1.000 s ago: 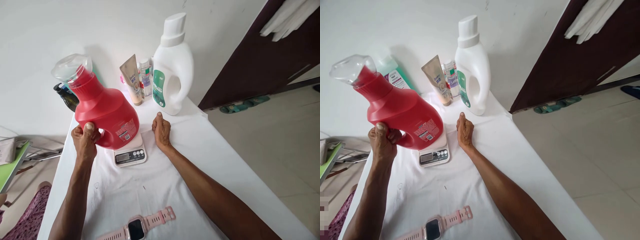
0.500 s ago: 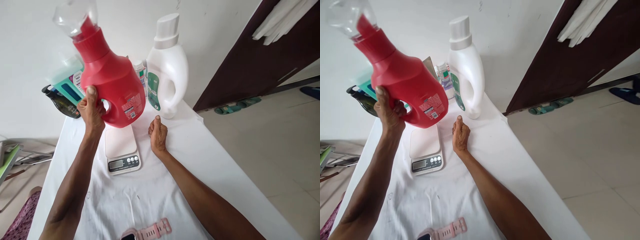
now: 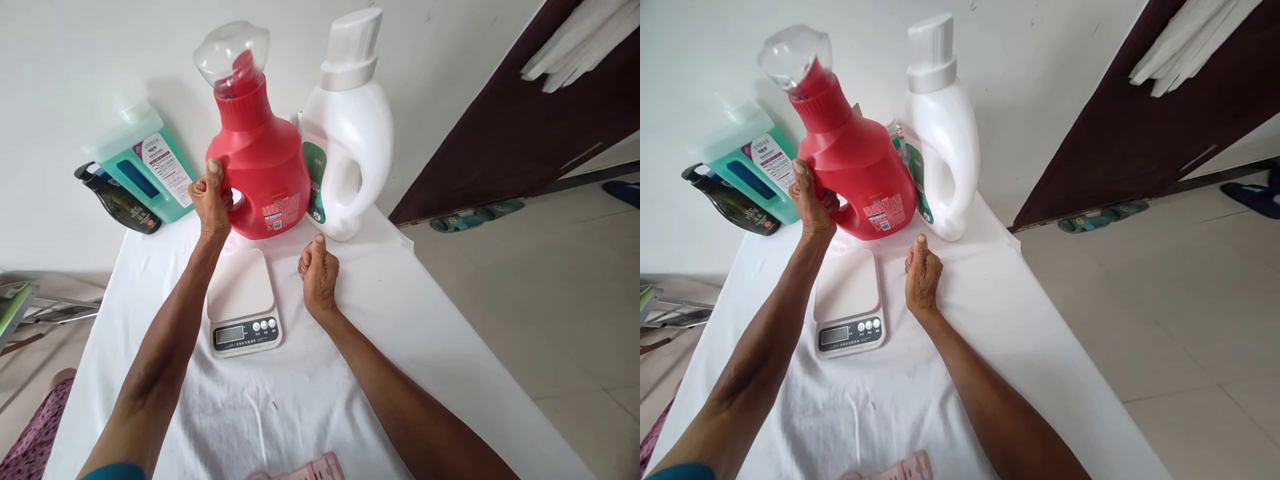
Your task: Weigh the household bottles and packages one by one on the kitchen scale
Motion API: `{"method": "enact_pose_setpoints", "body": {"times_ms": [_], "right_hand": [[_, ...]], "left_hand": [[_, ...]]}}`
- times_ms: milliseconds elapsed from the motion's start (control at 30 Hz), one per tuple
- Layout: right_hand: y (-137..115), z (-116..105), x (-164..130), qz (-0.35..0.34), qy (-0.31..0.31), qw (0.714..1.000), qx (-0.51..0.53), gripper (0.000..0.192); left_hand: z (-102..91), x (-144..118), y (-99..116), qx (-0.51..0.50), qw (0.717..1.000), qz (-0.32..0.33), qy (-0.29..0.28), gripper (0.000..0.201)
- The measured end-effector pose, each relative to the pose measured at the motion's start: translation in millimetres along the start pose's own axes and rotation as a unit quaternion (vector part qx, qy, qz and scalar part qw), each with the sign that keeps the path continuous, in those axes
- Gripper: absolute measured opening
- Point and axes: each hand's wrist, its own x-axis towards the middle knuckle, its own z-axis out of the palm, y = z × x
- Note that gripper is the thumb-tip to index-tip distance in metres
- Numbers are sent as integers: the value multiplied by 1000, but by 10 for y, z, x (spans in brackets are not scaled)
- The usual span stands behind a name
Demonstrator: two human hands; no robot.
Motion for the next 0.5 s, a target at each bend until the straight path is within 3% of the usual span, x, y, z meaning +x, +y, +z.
{"method": "enact_pose_setpoints", "body": {"times_ms": [233, 500], "right_hand": [[-1, 2, -5, -14, -3, 1000, -27, 71], [11, -12, -21, -26, -16, 997, -67, 70]], "left_hand": [[-24, 7, -332, 8, 999, -39, 14, 58], [23, 203, -508, 70, 995, -54, 48, 66]]}}
